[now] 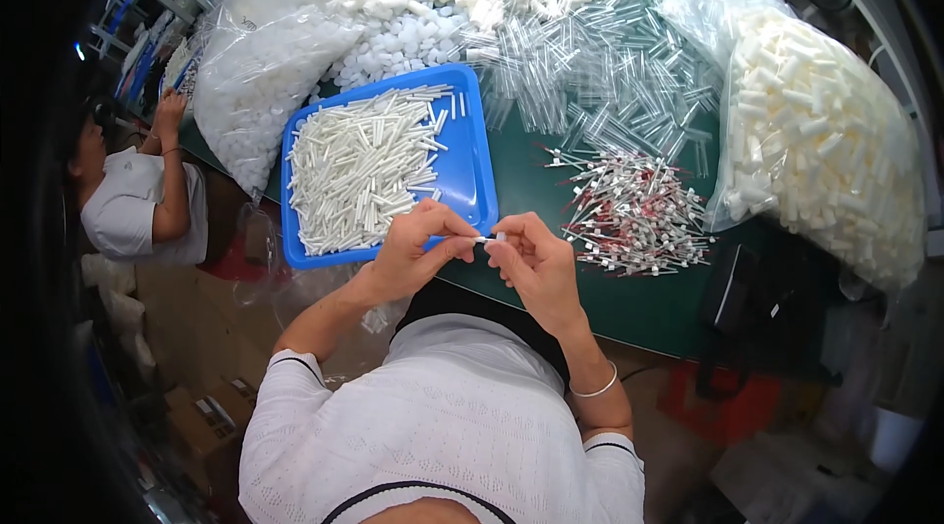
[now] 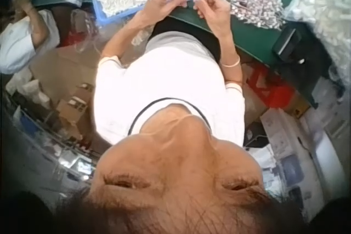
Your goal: Assembling small white plastic components by inserting thin rods into cylindrical caps at a factory workbench.
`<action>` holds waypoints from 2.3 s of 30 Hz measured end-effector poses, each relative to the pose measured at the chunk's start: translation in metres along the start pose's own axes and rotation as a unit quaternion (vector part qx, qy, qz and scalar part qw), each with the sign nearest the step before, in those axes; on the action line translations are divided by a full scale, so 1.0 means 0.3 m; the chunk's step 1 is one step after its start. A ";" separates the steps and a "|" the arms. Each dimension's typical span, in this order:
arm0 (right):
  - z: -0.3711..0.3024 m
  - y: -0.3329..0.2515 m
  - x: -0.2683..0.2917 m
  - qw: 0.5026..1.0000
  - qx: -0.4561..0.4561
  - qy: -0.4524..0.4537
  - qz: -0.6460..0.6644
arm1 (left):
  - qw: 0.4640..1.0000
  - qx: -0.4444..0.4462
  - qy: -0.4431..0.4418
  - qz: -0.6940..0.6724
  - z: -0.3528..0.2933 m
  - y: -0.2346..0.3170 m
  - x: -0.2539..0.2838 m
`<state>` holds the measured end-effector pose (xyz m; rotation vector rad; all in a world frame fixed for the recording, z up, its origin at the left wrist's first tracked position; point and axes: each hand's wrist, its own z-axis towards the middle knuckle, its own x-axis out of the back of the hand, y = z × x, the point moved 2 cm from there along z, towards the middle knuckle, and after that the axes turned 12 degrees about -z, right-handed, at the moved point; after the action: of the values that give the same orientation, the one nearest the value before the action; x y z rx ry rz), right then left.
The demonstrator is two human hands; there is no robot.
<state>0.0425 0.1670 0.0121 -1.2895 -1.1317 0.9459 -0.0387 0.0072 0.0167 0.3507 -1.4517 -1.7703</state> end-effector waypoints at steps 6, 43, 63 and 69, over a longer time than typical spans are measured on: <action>0.036 0.067 0.058 0.982 -0.098 -0.127 0.095 | 0.934 -0.276 -0.059 0.218 0.039 0.012 -0.018; 0.047 0.035 -0.008 0.966 0.034 0.010 0.258 | 0.992 -0.069 -0.018 0.106 0.109 0.000 0.023; -0.050 0.116 0.025 0.988 0.030 0.033 0.147 | 0.998 0.057 -0.015 0.037 0.043 0.054 -0.029; -0.050 0.053 0.157 0.916 0.249 0.188 -0.253 | 0.973 0.113 -0.180 -0.093 0.219 0.065 -0.113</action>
<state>0.0687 0.2106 0.0017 -0.6678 -0.7877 0.5135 -0.0522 0.0769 0.0455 0.2994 -1.9411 -1.8909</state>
